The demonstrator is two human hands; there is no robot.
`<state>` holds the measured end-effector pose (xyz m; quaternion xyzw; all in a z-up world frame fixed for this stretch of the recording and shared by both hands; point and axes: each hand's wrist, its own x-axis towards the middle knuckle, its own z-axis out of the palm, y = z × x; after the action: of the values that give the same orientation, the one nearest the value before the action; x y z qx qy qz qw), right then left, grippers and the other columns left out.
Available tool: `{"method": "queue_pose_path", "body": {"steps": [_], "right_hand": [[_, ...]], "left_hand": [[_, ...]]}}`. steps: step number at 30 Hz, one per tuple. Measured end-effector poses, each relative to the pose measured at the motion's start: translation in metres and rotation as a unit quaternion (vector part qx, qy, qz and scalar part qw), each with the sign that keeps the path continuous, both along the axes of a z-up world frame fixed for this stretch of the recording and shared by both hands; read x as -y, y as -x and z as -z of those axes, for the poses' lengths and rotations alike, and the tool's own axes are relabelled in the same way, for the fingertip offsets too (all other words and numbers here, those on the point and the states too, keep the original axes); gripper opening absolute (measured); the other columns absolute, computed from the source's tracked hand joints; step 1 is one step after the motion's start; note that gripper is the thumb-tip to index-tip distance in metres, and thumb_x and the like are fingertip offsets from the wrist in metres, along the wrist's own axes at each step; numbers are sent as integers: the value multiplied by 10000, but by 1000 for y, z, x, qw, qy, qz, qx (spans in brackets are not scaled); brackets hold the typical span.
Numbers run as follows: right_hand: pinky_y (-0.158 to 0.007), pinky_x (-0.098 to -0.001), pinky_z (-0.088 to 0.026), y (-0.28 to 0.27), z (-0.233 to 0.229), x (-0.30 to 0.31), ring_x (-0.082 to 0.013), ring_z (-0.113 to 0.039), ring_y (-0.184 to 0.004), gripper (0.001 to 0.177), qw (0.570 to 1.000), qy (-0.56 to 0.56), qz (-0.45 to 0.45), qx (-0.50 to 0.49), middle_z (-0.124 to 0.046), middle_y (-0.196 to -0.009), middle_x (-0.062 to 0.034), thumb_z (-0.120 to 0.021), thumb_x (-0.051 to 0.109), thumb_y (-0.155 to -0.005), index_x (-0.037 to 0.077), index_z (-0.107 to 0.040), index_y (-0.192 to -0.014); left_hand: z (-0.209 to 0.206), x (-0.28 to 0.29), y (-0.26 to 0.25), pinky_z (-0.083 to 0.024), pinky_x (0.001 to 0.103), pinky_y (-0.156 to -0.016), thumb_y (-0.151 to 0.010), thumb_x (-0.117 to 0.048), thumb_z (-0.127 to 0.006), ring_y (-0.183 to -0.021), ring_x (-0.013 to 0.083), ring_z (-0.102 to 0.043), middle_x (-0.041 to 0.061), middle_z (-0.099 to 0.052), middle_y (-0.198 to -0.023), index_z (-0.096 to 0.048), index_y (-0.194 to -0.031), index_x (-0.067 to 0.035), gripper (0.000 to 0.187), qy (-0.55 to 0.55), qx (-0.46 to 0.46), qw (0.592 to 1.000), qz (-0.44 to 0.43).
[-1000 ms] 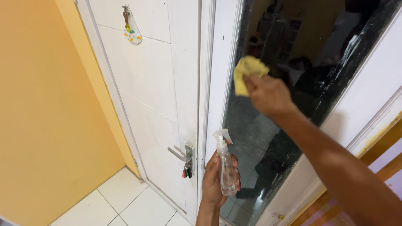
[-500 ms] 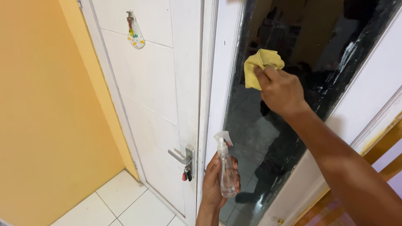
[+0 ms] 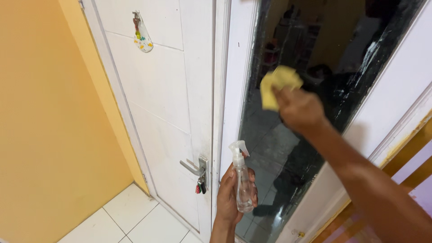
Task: The person sprays a cleaning solution onto a mirror and wipes it with a yellow cloth. The person repeatedly sprays and wipes different sections of the mirror surface.
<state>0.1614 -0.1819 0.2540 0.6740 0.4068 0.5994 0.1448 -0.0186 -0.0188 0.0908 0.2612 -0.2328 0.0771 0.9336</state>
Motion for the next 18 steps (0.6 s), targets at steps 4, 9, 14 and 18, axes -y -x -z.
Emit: {"method": "queue_pose_path", "body": {"steps": [4, 9, 14, 18], "right_hand": [[-548, -335, -524, 3, -29, 0, -198, -616, -657, 447, 996, -83, -12, -42, -613, -863, -78, -665, 27, -829, 13, -720, -1272], [-487, -277, -530, -2, 22, 0, -146, -633, -605, 312, 999, -15, 9, -38, -663, -825, -44, -687, 63, -951, 27, -749, -1254], [-540, -263, -568, 3, 71, 6, -163, -700, -706, 337, 990, 96, -5, -108, -702, -893, -50, -681, 70, -909, 5, -698, -1239], [-500, -291, -560, 2, 28, 11, -185, -694, -679, 433, 995, 79, 26, -57, -711, -941, -75, -690, 98, -850, 19, -697, -1275]], "left_hand": [[4, 1, -1, -555, 272, -458, -1057, -421, -450, -559, 143, -637, 91, -597, -897, -350, -1551, -21, 644, -5, 1, 1000, -2], [4, 1, 2, -554, 269, -452, -1058, -422, -447, -536, 141, -629, 87, -595, -892, -351, -1544, -28, 633, -11, -7, 1000, 3], [1, 1, 2, -550, 267, -451, -1058, -420, -453, -536, 142, -626, 92, -593, -892, -352, -1542, -22, 634, -6, -3, 1000, 4], [1, 3, 2, -555, 272, -458, -1048, -423, -457, -547, 138, -627, 88, -591, -898, -351, -1542, -29, 641, -3, 1, 1000, 10]]}}
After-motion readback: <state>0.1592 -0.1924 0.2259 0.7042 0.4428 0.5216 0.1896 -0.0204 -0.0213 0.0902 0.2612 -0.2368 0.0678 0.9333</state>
